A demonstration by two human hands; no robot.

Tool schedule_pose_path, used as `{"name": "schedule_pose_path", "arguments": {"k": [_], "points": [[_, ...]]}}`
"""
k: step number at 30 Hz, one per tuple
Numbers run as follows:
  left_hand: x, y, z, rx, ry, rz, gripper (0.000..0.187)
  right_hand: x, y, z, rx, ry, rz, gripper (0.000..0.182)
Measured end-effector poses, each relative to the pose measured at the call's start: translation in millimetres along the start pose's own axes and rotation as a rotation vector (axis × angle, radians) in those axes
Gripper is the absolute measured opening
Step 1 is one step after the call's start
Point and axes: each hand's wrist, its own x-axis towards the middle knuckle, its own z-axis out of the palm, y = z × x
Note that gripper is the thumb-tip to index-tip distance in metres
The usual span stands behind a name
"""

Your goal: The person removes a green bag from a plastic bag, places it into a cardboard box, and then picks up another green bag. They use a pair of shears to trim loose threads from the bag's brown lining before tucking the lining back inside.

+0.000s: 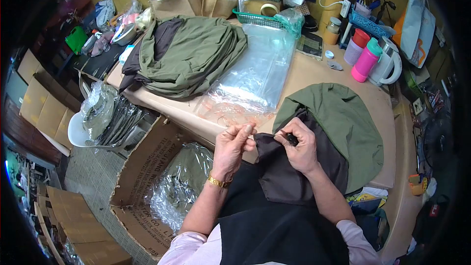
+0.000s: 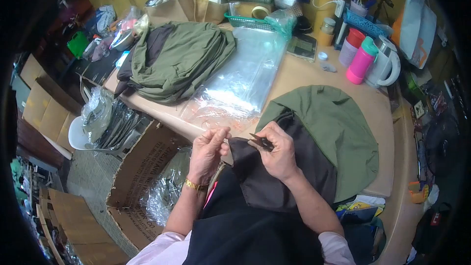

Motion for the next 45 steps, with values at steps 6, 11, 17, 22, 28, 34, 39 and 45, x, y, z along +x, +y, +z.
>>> {"name": "schedule_pose_path", "arguments": {"k": [6, 11, 17, 22, 28, 34, 39, 45], "points": [[-8.0, 1.2, 3.5, 0.032, -0.151, -0.056, 0.027, -1.8, 1.9, -7.6, 0.023, 0.043, -0.05, 0.013], [-9.0, -10.3, 12.9, 0.033, -0.055, -0.039, 0.017, -7.5, 3.4, -4.0, 0.013, 0.047, -0.047, 0.013], [-12.4, -9.5, 13.0, -0.231, -0.15, -0.178, 0.025, -6.2, 7.7, -9.9, -0.166, 0.077, -0.053, 0.015], [-14.1, -5.4, 14.9, -0.245, -0.176, -0.166, 0.034, -0.8, -33.9, -18.1, -0.482, 0.084, -0.165, 0.03], [-13.6, -8.5, 19.6, -0.22, -0.179, -0.096, 0.03, -5.5, -45.0, -12.6, -0.688, -0.003, -0.333, 0.036], [-13.1, -15.3, 21.4, -0.159, -0.123, -0.058, 0.027, -4.2, -45.0, -8.0, -0.714, 0.003, -0.4, 0.026], [-15.5, -16.9, 22.5, -0.145, -0.168, -0.002, 0.029, -4.8, -43.6, -7.5, -0.706, -0.007, -0.385, 0.021], [-24.8, -9.5, 29.3, -0.18, -0.212, -0.045, 0.026, 9.3, -24.8, -7.0, -0.007, 0.006, 0.091, 0.022]]}}
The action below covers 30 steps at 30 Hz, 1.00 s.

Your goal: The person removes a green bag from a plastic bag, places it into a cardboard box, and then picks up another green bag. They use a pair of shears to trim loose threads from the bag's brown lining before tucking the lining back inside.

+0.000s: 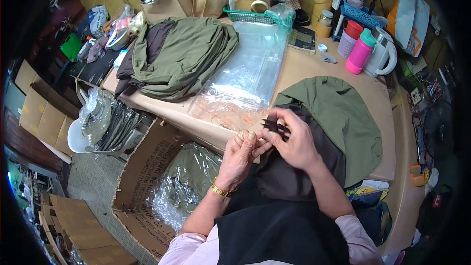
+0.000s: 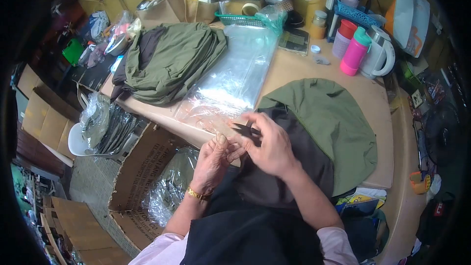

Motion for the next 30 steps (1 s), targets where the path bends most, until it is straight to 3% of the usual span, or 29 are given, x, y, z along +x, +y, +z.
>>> {"name": "schedule_pose_path", "arguments": {"k": [2, 4, 5, 6, 8, 11, 13, 14, 15, 16, 17, 18, 20, 22, 24, 26, 28, 30], "points": [[-0.5, 3.9, -3.0, 0.045, -0.052, 0.041, 0.031, 11.3, 38.6, -10.4, 0.22, -0.367, 0.164, 0.02], [5.5, 16.7, -20.2, 0.273, 0.102, 0.153, 0.045, 16.0, 49.1, -10.4, 0.208, -0.356, 0.146, 0.016], [8.4, 30.3, -26.4, 0.517, 0.443, 0.092, 0.055, 15.4, 58.0, -7.9, 0.209, -0.237, 0.156, 0.015], [14.9, 35.6, -39.3, 0.34, 0.496, 0.288, 0.054, 13.7, 62.2, -6.8, 0.212, -0.116, 0.168, 0.015], [20.5, 37.8, -78.0, 0.324, 0.438, 0.489, 0.048, 14.2, 56.7, -7.0, 0.211, -0.102, 0.247, 0.016], [19.3, 24.0, -48.4, 0.57, 0.311, 0.365, 0.04, 14.9, 57.3, 3.3, 0.275, -0.092, 0.265, 0.019], [23.4, 0.1, -23.5, 0.718, 0.147, 0.401, 0.045, 14.6, 59.2, 11.5, 0.34, -0.098, 0.196, 0.019], [26.1, -7.9, -11.1, 0.972, 0.105, 0.433, 0.039, 15.5, 60.5, 12.3, 0.342, -0.101, 0.198, 0.019], [25.0, -21.7, 3.3, 0.814, 0.04, 0.36, 0.026, 18.1, 62.7, 10.7, 0.308, 0.03, 0.151, 0.019], [14.2, -16.7, 16.4, 1.058, 0.051, 0.173, 0.019, 23.8, 65.6, 6.9, 0.273, 0.159, 0.1, 0.019], [11.2, -39.8, 10.6, 1.06, 0.0, 0.374, 0.023, 33.6, 70.4, -6.4, 0.227, 0.324, 0.143, 0.021], [5.4, -47.1, 8.9, 1.125, -0.039, 0.405, 0.023, 44.8, 78.9, -26.4, 0.179, 0.491, 0.189, 0.024], [-9.3, -48.9, 4.7, 0.96, -0.052, 0.346, 0.022, 66.5, 106.4, -70.5, 0.207, 0.847, 0.256, 0.043], [-20.0, -54.6, -22.9, 1.189, 0.009, 0.429, 0.023, 81.9, 104.5, -133.8, 0.014, 0.989, 0.399, 0.046], [-26.6, -52.9, -54.0, 1.189, 0.147, 0.232, 0.03, 84.3, 107.8, -169.1, 0.046, 0.942, 0.288, 0.045], [-27.0, -49.4, -82.2, 1.196, 0.341, 0.259, 0.023, 93.5, 94.0, -167.9, 0.129, 0.964, 0.199, 0.044], [-17.6, -46.7, -97.1, 1.032, 0.429, 0.43, 0.013, 103.6, 79.9, -163.6, 0.221, 0.97, 0.115, 0.044], [-8.5, -36.5, -93.8, 1.033, 0.372, 0.468, 0.011, 114.5, 69.5, -162.2, 0.23, 0.899, 0.121, 0.043]]}}
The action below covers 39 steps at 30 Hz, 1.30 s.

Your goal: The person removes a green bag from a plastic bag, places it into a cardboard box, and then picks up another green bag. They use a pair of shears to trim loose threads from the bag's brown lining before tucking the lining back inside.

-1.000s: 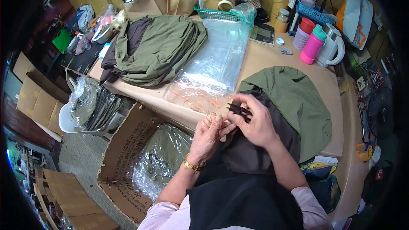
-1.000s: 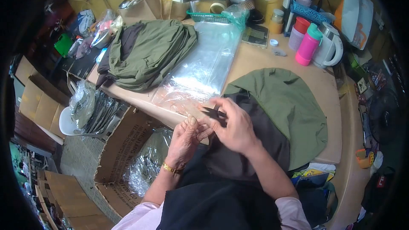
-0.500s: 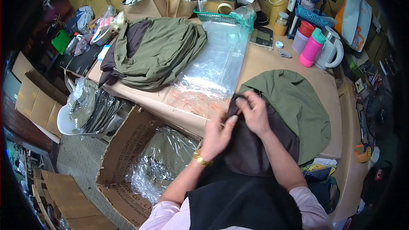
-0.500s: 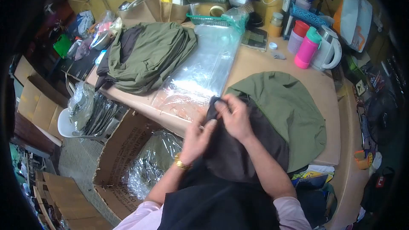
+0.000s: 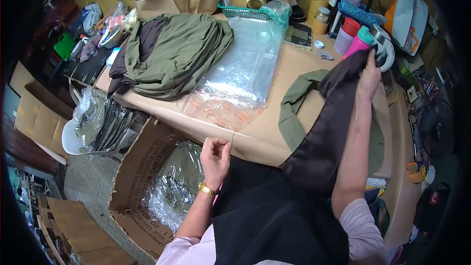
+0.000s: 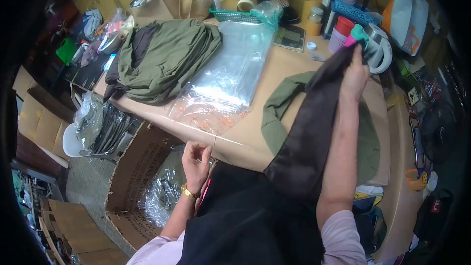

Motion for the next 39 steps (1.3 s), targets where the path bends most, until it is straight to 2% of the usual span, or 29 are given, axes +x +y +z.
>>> {"name": "schedule_pose_path", "arguments": {"k": [2, 4, 6, 8, 9, 10, 11, 12, 14, 15, 16, 18, 19, 20, 21, 22, 24, 26, 28, 30, 31, 32, 33, 37, 38, 39], "points": [[11.2, 15.4, 6.8, -0.027, -0.04, 0.063, 0.017, 5.4, 0.1, 21.2, -0.02, -0.046, 0.022, 0.032], [12.6, 36.6, 34.9, -0.524, -0.264, -0.167, 0.039, 6.5, -0.3, 48.9, 0.294, -0.201, 0.044, 0.025], [18.2, 58.0, 63.7, -0.586, -0.358, 0.075, 0.057, -2.3, -13.3, 64.9, 0.397, -0.317, 0.129, 0.022], [10.8, 75.8, 85.4, -0.358, -0.38, 0.196, 0.059, 14.6, -4.9, 70.3, 0.387, -0.375, 0.092, 0.02], [8.5, 78.1, 89.7, -0.398, -0.486, 0.089, 0.047, 33.5, 5.9, 69.4, 0.369, -0.379, 0.12, 0.02], [7.4, 78.0, 86.3, -0.405, -0.496, 0.091, 0.047, 50.1, 14.6, 69.4, 0.354, -0.383, 0.148, 0.02], [7.2, 75.1, 75.2, -0.255, -0.506, -0.054, 0.037, 62.8, 24.2, 69.9, 0.353, -0.327, 0.18, 0.02], [7.5, 70.8, 63.4, -0.104, -0.515, -0.196, 0.029, 68.9, 33.0, 67.4, 0.2, -0.23, 0.119, 0.021], [9.8, 43.8, 43.6, -0.22, -0.283, -0.208, 0.021, 80.3, 48.4, 60.0, -0.275, -0.38, 0.278, 0.021], [19.2, 27.0, 22.1, -0.214, -0.245, -0.251, 0.019, 75.0, 51.4, 63.1, -0.247, -0.481, 0.257, 0.021], [31.3, 42.0, 4.4, -0.236, -0.09, -0.256, 0.015, 63.7, 52.2, 72.5, -0.218, -0.583, 0.237, 0.021], [49.7, 61.1, -22.1, -0.494, 0.142, -0.136, 0.01, 42.8, 26.7, 89.0, 0.073, -0.661, 0.38, 0.019], [49.0, 76.2, -26.6, -0.492, 0.131, -0.137, 0.01, 44.6, 21.0, 89.4, 0.257, -0.672, 0.41, 0.021], [47.0, 92.3, -32.4, -0.486, -0.077, 0.02, 0.013, 46.9, 15.5, 91.3, 0.444, -0.682, 0.435, 0.023], [44.9, 107.0, -37.1, -0.477, -0.28, 0.179, 0.019, 73.4, 36.3, 80.8, 0.663, -1.002, 0.414, 0.028], [43.5, 118.6, -39.6, -0.464, -0.476, 0.34, 0.027, 77.8, 41.8, 71.6, 0.736, -0.88, 0.467, 0.029], [31.6, 145.3, -11.3, -0.221, -0.9, 0.583, 0.032, 61.9, 33.4, 48.6, 0.355, -0.481, 0.489, 0.027], [0.8, 134.3, 34.0, -0.083, -1.071, 0.563, 0.035, 90.5, 100.2, 4.2, -0.227, -0.59, 0.433, 0.033], [-12.3, 99.4, 67.1, -0.026, -1.199, 0.512, 0.033, 94.2, 156.0, -34.8, -0.982, -0.739, 0.101, 0.039], [-25.5, 71.2, 85.4, 0.044, -1.22, 0.566, 0.031, 67.1, 154.5, -58.5, -1.278, -0.422, -0.034, 0.046], [-29.0, 69.0, 89.7, 0.115, -1.232, 0.627, 0.031, 73.7, 170.5, -70.4, -1.282, -0.421, -0.034, 0.046], [-32.5, 66.4, 92.9, 0.186, -1.245, 0.685, 0.031, 83.7, 203.1, -92.8, -1.144, -0.394, -0.052, 0.047], [-36.4, 62.5, 95.4, 0.161, -1.262, 0.664, 0.031, 90.1, 229.1, -111.4, -1.006, -0.368, -0.067, 0.049], [-39.5, 61.7, 94.0, 0.149, -1.278, 0.648, 0.031, 120.5, 276.6, -115.3, -1.128, -0.416, -0.103, 0.043], [-37.3, 68.5, 89.0, -0.008, -1.271, 0.55, 0.026, 120.2, 277.7, -115.2, -1.127, -0.422, -0.101, 0.043], [-33.1, 78.8, 82.9, -0.164, -1.255, 0.45, 0.02, 117.4, 266.9, -112.4, -0.858, -0.456, 0.003, 0.043]]}}
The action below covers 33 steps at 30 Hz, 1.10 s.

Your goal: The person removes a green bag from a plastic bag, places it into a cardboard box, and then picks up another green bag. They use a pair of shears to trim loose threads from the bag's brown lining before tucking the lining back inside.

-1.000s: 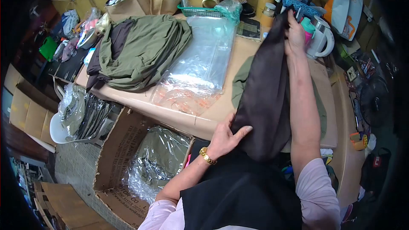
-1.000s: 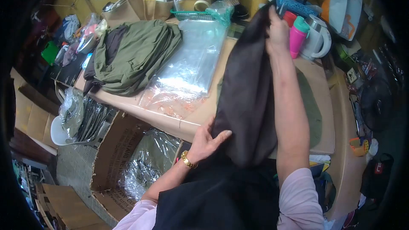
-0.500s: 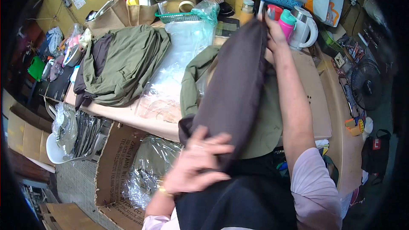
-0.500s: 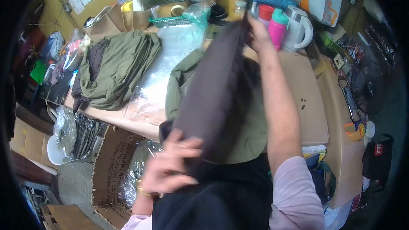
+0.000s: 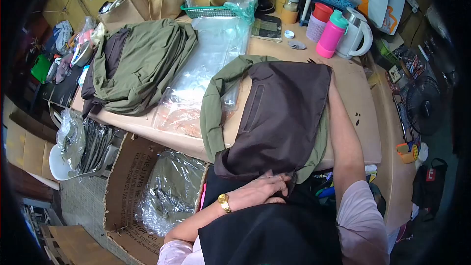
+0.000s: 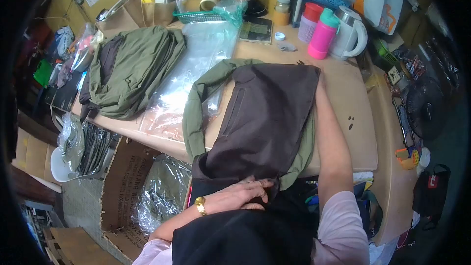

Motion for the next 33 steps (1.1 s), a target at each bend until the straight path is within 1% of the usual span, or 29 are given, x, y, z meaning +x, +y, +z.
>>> {"name": "schedule_pose_path", "arguments": {"k": [1, 2, 3, 4, 5, 7, 8, 9, 11, 12, 13, 15, 16, 18, 19, 21, 23, 24, 25, 27, 28, 29, 31, 33], "points": [[-1.1, 12.2, -11.5, -0.002, 0.005, -0.004, 0.02, -4.7, -11.9, -6.2, 0.281, -0.052, 0.019, 0.045], [-3.3, 26.1, -27.5, -0.12, 0.044, -0.069, 0.018, -12.4, -28.6, -13.5, 0.281, -0.059, 0.018, 0.045], [-5.7, 36.8, -41.3, -0.237, 0.084, -0.132, 0.017, -23.3, -49.1, -22.0, 0.63, -0.028, 0.152, 0.04], [-6.0, 42.3, -51.0, 0.055, 0.351, -0.009, 0.012, -29.7, -62.9, -29.8, 0.978, 0.009, 0.286, 0.035], [-9.2, 40.4, -58.0, 0.259, 0.438, -0.017, 0.021, -28.3, -64.8, -37.9, 0.976, 0.011, 0.279, 0.035], [-7.4, 39.8, -64.7, 0.558, 0.419, -0.125, 0.04, -28.2, -72.6, -58.4, 0.586, 0.241, 0.207, 0.034], [-9.5, 31.7, -57.3, 0.58, 0.285, -0.212, 0.058, -30.8, -76.8, -62.4, 0.635, 0.218, 0.296, 0.032], [-12.7, 18.2, -45.3, 0.615, 0.139, -0.27, 0.066, -31.1, -72.4, -59.6, 0.635, 0.223, 0.289, 0.032], [-13.0, 19.8, -35.0, 0.783, -0.141, -0.267, 0.071, -29.7, -57.2, -46.6, -0.133, 0.153, 0.052, 0.031], [-15.5, 14.1, -26.6, 0.765, -0.169, -0.252, 0.073, -43.3, -70.3, -47.6, -0.2, 0.027, 0.023, 0.03], [-15.0, 11.9, -24.7, 0.758, -0.169, -0.255, 0.073, -56.4, -80.5, -45.7, -0.312, 0.047, -0.115, 0.026], [-15.6, 10.4, -21.0, 0.742, -0.21, -0.211, 0.071, -68.4, -85.9, -34.2, -0.438, 0.169, -0.253, 0.02], [-14.6, 13.2, -22.2, 0.739, -0.212, -0.225, 0.07, -65.3, -77.3, -30.9, -0.438, 0.147, -0.255, 0.02], [-12.9, 13.2, -25.1, 0.716, -0.2, -0.236, 0.07, -56.0, -60.3, -25.9, -0.456, 0.191, -0.305, 0.015], [-15.1, 13.9, -23.1, 0.704, -0.192, -0.23, 0.069, -64.1, -61.2, -23.9, -0.46, 0.158, -0.298, 0.015], [-17.5, 10.7, -21.7, 0.668, -0.16, -0.231, 0.068, -61.2, -68.6, -25.9, -0.465, 0.213, -0.307, 0.013], [-18.5, 10.0, -20.3, 0.659, -0.158, -0.215, 0.069, -62.2, -73.6, -26.7, -0.461, 0.201, -0.306, 0.013], [-19.4, 12.6, -22.2, 0.658, -0.071, -0.171, 0.056, -63.4, -74.5, -27.2, -0.472, 0.2, -0.293, 0.013], [-20.9, 12.1, -23.4, 0.656, -0.062, -0.177, 0.056, -64.5, -75.8, -27.3, -0.483, 0.2, -0.279, 0.013], [-22.7, 10.9, -28.5, 0.266, 0.226, -0.119, 0.038, -64.7, -77.6, -27.5, -0.495, 0.19, -0.284, 0.012], [-21.6, 16.1, -35.8, 0.237, 0.429, -0.12, 0.026, -63.5, -78.4, -27.3, -0.509, 0.188, -0.28, 0.011], [-26.3, 10.7, -42.0, 0.296, 0.576, -0.112, 0.024, -61.9, -79.2, -26.8, -0.508, 0.186, -0.284, 0.011], [-36.0, 9.2, -60.2, 0.497, 0.761, -0.3, 0.025, -60.8, -79.3, -28.2, -0.521, 0.152, -0.28, 0.011], [-42.8, -2.2, -70.6, 0.634, 0.787, -0.423, 0.029, -61.2, -76.7, -29.0, -0.515, 0.156, -0.294, 0.012]]}}
